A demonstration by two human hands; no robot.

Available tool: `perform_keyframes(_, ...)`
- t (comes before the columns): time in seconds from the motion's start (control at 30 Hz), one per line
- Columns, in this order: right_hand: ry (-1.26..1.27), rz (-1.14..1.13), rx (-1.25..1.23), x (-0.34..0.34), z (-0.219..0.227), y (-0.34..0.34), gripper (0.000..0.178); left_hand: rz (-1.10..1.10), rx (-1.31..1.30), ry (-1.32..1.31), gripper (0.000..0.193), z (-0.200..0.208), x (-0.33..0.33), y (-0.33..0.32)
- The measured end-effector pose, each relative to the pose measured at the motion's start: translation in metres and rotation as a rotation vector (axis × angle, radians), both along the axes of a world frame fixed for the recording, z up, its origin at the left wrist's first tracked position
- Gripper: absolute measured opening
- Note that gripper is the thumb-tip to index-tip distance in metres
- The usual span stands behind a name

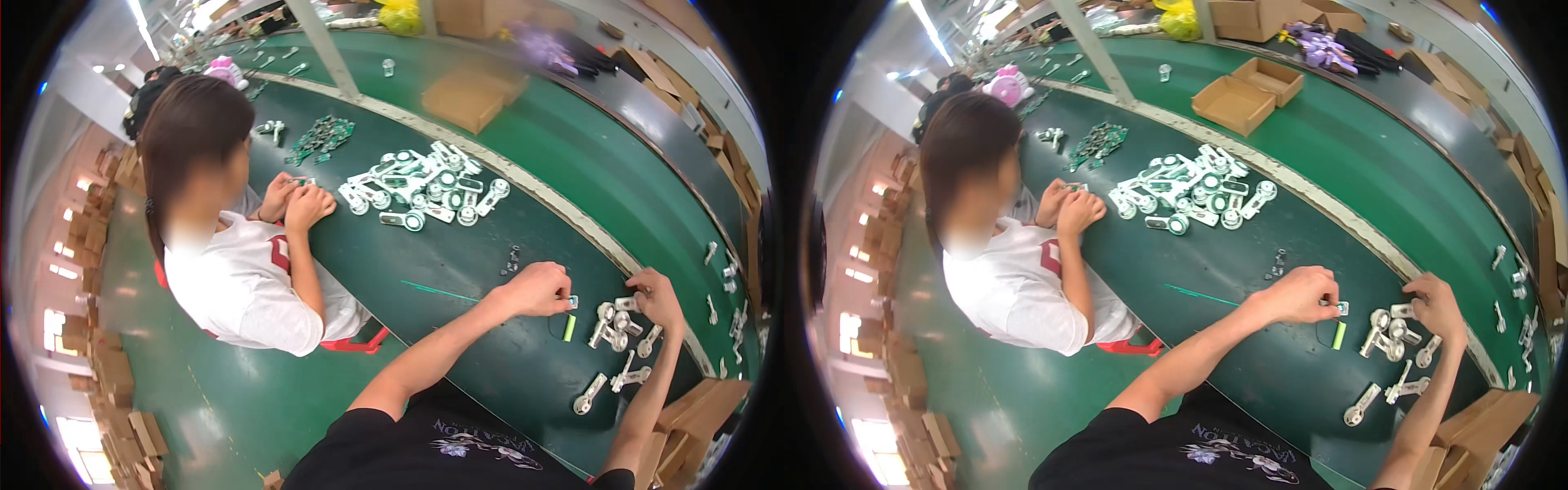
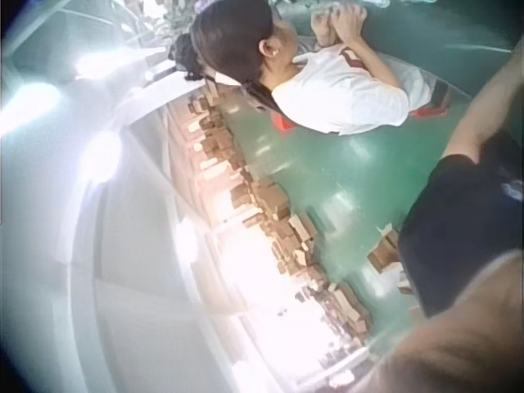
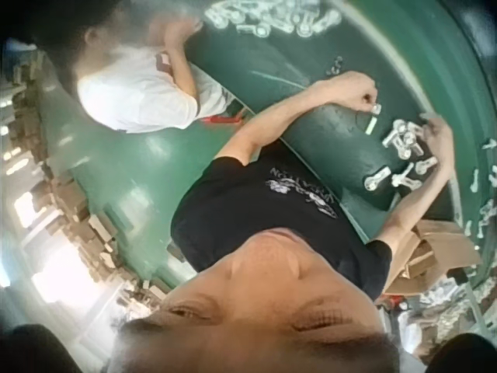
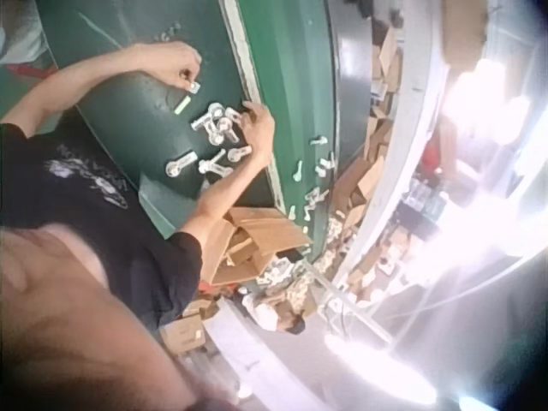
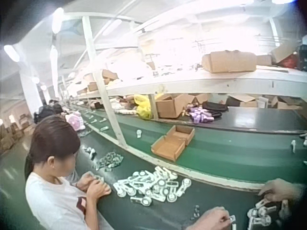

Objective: Sorting and assembling small electronic components including plastic housings and circuit boards at a factory workstation.

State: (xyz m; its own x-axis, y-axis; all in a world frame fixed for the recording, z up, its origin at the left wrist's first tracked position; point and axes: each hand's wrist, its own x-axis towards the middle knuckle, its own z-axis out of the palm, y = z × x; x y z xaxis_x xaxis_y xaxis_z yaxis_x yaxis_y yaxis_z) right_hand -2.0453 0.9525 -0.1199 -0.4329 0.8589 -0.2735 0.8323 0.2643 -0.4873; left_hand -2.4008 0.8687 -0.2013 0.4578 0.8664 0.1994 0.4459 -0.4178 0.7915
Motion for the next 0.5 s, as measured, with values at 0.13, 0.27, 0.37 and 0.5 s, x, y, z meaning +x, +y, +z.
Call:
perform_keyframes(0.13,0.057,-0.010,0.291,-0.037,-0.001,0.000,0.036,0.307,0.438,-0.101,0.021,0.020,-0.015,0.014)
perform_keyframes(0.27,0.141,0.110,0.406,-0.061,-0.005,-0.001,0.043,0.745,0.584,0.513,0.070,0.045,-0.079,0.046)
perform_keyframes(0.37,0.129,0.132,0.402,-0.066,-0.010,-0.006,0.044,0.934,0.363,0.734,0.088,0.035,-0.148,0.078)
perform_keyframes(0.5,0.104,0.094,0.381,-0.045,-0.023,-0.012,0.044,1.233,0.144,0.750,0.093,0.056,-0.199,0.088)
